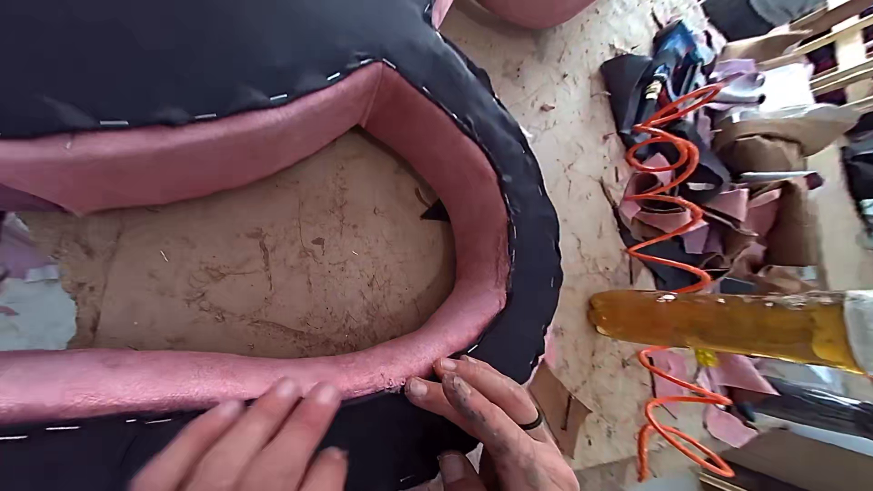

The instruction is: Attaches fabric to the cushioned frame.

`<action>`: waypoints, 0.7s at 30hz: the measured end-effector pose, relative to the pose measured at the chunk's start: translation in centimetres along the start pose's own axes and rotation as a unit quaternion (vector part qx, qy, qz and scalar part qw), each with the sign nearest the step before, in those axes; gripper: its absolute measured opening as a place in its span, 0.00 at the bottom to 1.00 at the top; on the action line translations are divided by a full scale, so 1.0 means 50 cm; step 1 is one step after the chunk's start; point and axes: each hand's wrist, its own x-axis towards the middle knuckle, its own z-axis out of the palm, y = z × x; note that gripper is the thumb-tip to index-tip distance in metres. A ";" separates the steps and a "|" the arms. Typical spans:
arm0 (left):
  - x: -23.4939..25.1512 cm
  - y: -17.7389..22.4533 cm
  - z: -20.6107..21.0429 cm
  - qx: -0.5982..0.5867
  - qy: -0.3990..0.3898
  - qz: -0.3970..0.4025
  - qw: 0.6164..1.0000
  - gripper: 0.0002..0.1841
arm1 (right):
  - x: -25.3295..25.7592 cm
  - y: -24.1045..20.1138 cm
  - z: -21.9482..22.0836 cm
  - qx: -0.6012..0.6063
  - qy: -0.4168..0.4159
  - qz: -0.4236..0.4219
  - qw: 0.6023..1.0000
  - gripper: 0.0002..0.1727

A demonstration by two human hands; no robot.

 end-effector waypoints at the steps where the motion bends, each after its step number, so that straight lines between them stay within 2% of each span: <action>1: 0.011 0.007 0.028 0.038 0.004 0.007 0.999 0.14 | 0.000 0.000 -0.002 0.006 -0.004 0.004 1.000 0.22; 4: 0.017 0.005 0.063 0.066 0.018 0.016 0.998 0.12 | 0.002 0.002 -0.003 0.020 -0.007 0.016 1.000 0.22; 9: 0.021 0.004 0.067 0.014 0.030 0.061 0.998 0.14 | 0.004 -0.006 -0.003 0.030 -0.001 0.041 0.999 0.21; 21: 0.028 0.007 0.076 0.021 0.037 0.088 0.995 0.18 | 0.013 -0.007 -0.007 0.051 -0.015 0.061 0.997 0.23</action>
